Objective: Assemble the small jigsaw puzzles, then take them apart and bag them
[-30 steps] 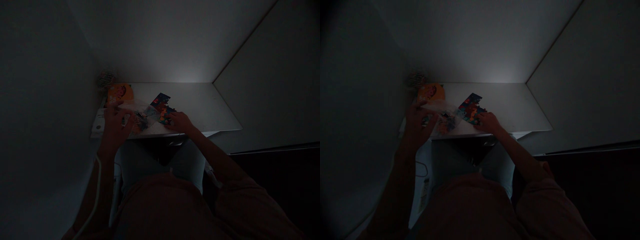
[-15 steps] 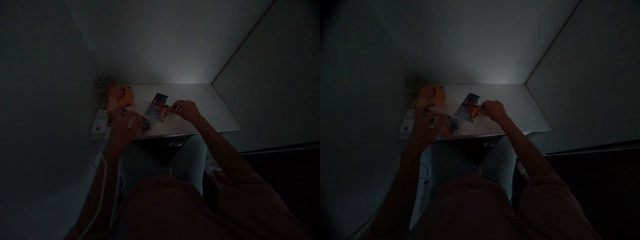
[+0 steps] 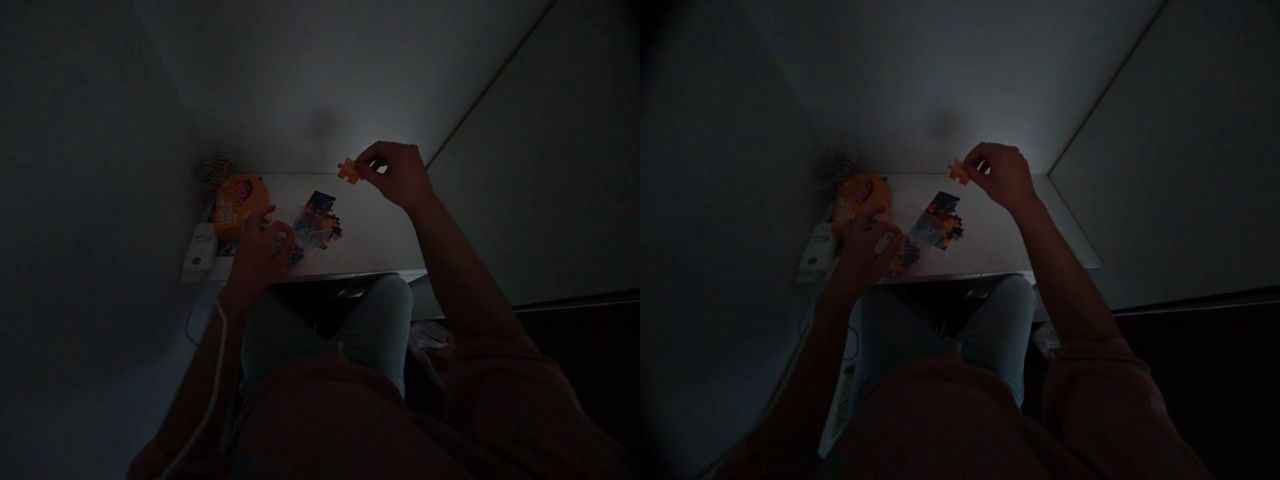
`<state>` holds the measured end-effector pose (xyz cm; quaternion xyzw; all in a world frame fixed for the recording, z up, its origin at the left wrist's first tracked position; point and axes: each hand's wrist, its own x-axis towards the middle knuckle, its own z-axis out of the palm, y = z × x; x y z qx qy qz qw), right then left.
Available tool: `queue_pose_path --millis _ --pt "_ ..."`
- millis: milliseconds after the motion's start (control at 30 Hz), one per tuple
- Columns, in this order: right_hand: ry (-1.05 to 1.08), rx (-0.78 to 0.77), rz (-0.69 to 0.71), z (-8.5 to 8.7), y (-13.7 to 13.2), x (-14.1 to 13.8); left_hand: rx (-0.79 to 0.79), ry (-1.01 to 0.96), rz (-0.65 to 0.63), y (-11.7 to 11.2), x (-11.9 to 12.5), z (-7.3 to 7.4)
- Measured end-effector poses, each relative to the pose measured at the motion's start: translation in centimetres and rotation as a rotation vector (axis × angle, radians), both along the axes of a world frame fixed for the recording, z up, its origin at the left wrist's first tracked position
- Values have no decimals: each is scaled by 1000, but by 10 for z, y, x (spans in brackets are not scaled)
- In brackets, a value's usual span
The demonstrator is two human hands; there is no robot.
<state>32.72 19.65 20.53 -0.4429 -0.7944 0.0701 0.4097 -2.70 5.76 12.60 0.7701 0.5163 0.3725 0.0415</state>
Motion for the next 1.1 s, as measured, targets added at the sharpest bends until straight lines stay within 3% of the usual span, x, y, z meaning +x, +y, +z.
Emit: queue_pose_path --millis 167,267,333,433,600,733,867,1100 --pt "132 -110 171 10 -23 -47 -7 -4 -15 4 3 -1" --pt "25 -193 217 2 -36 -73 -20 -5 -4 1 5 2" --pt "-30 -201 184 -11 -31 -73 -32 -4 6 -1 5 4" --pt "-92 -234 49 -49 -10 -51 -37 -7 25 -5 4 6" --pt "-358 -494 -124 -136 14 -15 -15 -19 46 -9 1 5" --pt "-465 -437 -162 -180 19 -13 -4 -9 58 -12 1 4" --pt "-425 -510 -173 -191 32 -18 -1 -12 65 -14 0 4" --pt "-218 -648 -147 -188 42 -26 -13 -18 61 -14 -1 3"
